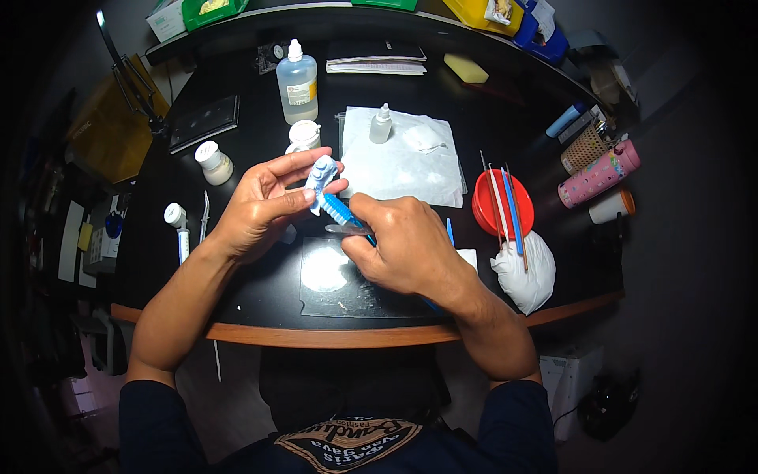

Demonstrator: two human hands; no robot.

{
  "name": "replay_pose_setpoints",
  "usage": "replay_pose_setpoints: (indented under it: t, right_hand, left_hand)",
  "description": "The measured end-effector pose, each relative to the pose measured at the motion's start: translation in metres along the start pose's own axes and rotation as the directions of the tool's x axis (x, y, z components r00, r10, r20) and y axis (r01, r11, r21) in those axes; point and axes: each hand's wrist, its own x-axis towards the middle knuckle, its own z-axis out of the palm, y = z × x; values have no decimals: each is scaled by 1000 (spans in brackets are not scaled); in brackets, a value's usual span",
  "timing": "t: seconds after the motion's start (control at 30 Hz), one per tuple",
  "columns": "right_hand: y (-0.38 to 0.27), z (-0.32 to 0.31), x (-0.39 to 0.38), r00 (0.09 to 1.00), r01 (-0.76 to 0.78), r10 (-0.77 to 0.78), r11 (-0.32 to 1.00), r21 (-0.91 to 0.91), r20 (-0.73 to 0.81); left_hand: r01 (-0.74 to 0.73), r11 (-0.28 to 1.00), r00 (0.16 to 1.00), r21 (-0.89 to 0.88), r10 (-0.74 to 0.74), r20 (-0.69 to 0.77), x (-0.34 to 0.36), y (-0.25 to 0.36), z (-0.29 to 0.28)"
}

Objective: The person operates a dental machine, walks to a workbench, and cleans and carves a dental cast model using a brush, tweezers, and a carving tool.

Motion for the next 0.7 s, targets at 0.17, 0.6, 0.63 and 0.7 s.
replay_pose_setpoints:
  t: [0.17, 0.6, 0.63, 0.7]
  right_hand:
    - [1, 2, -1, 969, -12, 32, 996, -85, 245]
    - [2, 9, -7, 908, 85, -51, 994, -64, 415]
    - [2, 8, -7, 905, 90, -59, 994, -54, 422]
    - [1, 4, -7, 914, 90, -73, 996, -25, 399]
  left_hand:
    - [-36, 997, 998, 63, 40, -56, -1, 4, 4]
    - [-29, 987, 995, 161, 44, -88, -3, 7, 8]
    - [-44, 985, 993, 168, 61, -97, -3, 7, 9]
    - [-53, 982, 992, 181, 73, -103, -2, 7, 10]
